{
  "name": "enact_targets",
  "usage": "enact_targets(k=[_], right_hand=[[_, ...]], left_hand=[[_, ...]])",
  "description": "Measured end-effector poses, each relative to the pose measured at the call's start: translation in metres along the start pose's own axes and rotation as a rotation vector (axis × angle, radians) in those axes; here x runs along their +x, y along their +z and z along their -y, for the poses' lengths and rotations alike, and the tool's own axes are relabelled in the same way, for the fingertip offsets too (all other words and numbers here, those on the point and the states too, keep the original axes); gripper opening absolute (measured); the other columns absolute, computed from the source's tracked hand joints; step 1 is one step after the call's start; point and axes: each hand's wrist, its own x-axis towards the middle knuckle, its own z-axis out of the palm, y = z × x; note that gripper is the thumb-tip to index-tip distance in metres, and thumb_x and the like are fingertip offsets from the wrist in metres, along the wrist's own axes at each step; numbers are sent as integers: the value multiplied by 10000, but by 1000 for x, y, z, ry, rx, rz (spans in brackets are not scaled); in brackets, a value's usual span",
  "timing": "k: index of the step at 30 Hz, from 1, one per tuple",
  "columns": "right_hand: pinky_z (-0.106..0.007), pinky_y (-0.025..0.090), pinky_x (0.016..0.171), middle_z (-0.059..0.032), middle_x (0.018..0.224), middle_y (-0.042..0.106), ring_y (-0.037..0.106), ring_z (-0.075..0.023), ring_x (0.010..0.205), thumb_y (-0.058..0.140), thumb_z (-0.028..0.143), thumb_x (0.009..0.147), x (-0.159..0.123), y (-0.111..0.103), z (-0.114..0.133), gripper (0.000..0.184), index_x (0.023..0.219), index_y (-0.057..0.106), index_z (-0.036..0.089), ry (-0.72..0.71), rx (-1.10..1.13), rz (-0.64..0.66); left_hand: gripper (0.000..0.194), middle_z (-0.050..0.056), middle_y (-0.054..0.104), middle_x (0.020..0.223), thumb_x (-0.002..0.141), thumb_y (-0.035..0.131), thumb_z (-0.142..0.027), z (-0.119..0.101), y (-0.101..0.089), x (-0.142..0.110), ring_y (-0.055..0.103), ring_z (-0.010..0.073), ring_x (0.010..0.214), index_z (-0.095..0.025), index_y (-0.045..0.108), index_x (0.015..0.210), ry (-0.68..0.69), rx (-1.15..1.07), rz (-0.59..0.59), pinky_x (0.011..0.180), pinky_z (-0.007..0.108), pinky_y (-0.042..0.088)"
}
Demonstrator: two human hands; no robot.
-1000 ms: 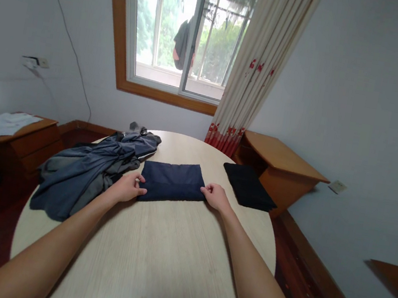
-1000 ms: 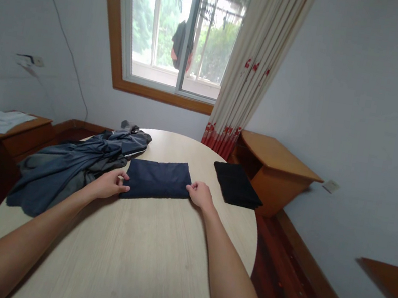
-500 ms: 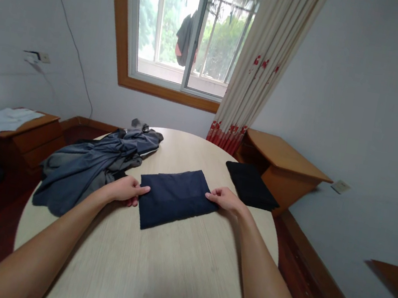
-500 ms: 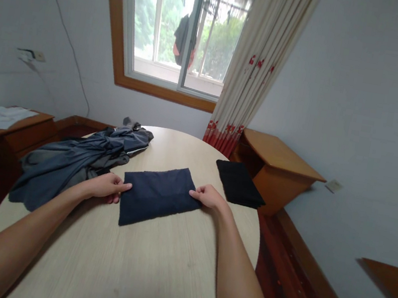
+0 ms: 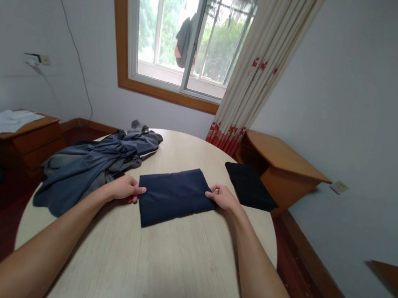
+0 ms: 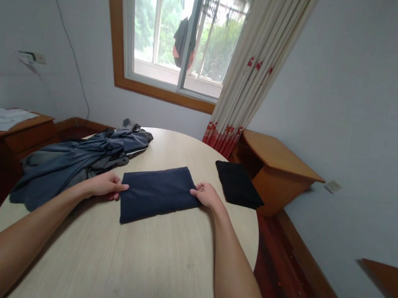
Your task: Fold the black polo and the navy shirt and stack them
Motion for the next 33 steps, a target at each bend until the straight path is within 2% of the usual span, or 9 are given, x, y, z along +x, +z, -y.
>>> enact_targets(k=[2,5,8,10,12,17,21,28,33], right_hand=[[-233,367,535,38,581,553,504,-119,558,817,395,629,-4,-5,1,359,740,543,192,13,23,71],[-236,351,510,32,539,531,480,-111,524,834,444,610,-13,-18,2,403,642,519,194,43,-30,234],[-250,352,496,7,509,534,475,-117,498,854,544,560,-23,-34,2,484,576,530,185,130,-115,544],[-258,364,504,-6,515,541,479,-120,499,838,634,550,-26,-40,3,539,578,560,173,147,-120,650],[-255,341,498,3,511,515,448,-107,490,775,723,591,-24,-38,4,592,577,565,170,86,-88,584],[-258,303,502,10,536,508,424,-106,509,673,766,664,-8,-8,5,612,614,589,162,-70,109,168],[-267,344,535,-21,588,583,488,-137,564,709,667,648,3,11,3,520,628,624,154,-86,229,-21],[-265,416,569,-39,631,658,566,-163,612,726,478,693,13,18,-1,332,670,687,150,-82,271,-156],[-264,434,555,-47,649,687,587,-166,595,736,454,701,14,20,-1,309,719,704,147,-78,310,-179]], left_hand=[[625,11,544,440,569,717,-771,-1,3,1,424,100,399,-181,519,515,19,2,-41,433,233,278],[621,8,552,449,537,738,-757,-1,4,0,447,107,417,-187,495,504,57,9,-69,448,232,297],[610,21,584,479,502,787,-727,-1,0,-5,415,87,415,-164,553,506,68,55,116,438,225,258],[612,46,624,521,491,808,-722,0,-4,-7,437,85,430,-141,620,543,49,56,277,441,222,259],[650,68,643,544,505,782,-762,4,-7,-4,489,100,453,-130,651,580,14,10,317,449,218,285],[722,52,598,482,560,655,-864,17,-5,16,442,89,393,-145,597,591,-3,-121,79,413,214,261],[657,22,580,484,542,726,-796,18,-1,21,531,120,432,-169,546,623,24,-174,0,414,205,311],[607,-32,552,511,571,766,-687,12,5,21,537,135,398,-157,618,828,117,-167,-72,375,220,328],[580,-33,517,503,537,762,-695,8,7,23,484,111,425,-164,596,697,189,-193,-119,404,220,323]])
